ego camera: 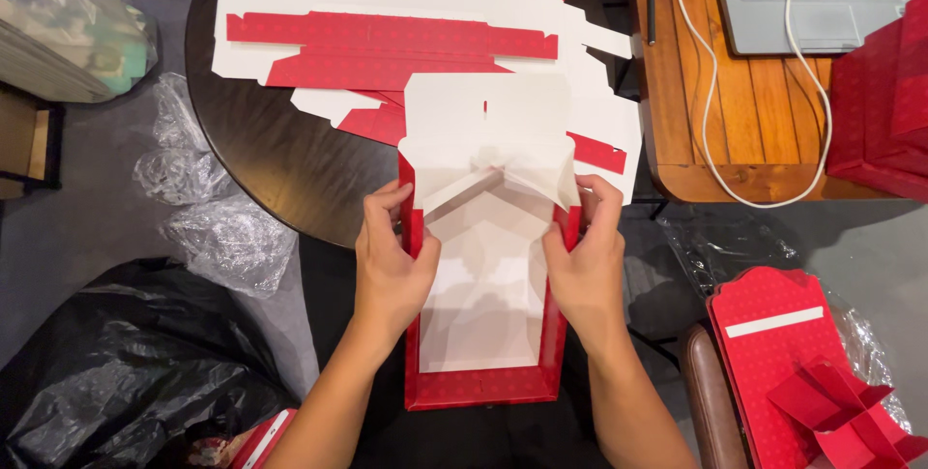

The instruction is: The person assembles red and white cardboard boxes by folding flat pieces along pre-cut lines and tucking flaps into slots. The person handles multiple flat pieces, folds them into box shapes, and stacks the finished boxes on a nearby table.

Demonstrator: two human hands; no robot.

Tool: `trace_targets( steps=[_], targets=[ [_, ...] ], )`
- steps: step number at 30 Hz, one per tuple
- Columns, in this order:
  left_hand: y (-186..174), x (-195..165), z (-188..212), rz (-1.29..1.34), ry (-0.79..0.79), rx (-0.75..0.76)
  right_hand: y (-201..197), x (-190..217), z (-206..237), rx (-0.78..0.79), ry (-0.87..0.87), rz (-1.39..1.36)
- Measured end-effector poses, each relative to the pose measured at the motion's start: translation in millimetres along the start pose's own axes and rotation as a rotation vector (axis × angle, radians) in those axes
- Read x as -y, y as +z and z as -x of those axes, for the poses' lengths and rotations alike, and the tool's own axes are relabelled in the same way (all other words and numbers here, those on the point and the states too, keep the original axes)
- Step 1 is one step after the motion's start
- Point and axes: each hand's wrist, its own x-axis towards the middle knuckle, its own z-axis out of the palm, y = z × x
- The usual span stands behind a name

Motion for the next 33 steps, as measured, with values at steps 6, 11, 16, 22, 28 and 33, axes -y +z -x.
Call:
trace_targets(
  steps=[6, 11, 16, 22, 28, 33],
  targets=[
    [-3, 8, 3, 0.143, -0.045, 0.01, -2, -3, 4, -0.019, 0.075, -0.035],
    [-2, 15, 6, 0.238, -0.089, -0.012, -1, -14, 4, -0.011, 0.049, -0.231],
    [-1, 20, 7, 0.434, -0.014, -0.019, -4, -25, 5, -0.041, 0.043, -0.288],
    [-7, 25, 8, 0.568, -0.077, 0.014, -9, -38, 4, -0.032, 0.055, -0.411],
    [-6, 36, -1, 0.63, -0.019, 0.065, -7, -49, 0, -0.005, 0.042, -0.516],
    [-2, 47, -6, 0.696, -0.038, 0.053, -3, -56, -5, 0.034, 0.032, -0.614]
  ],
)
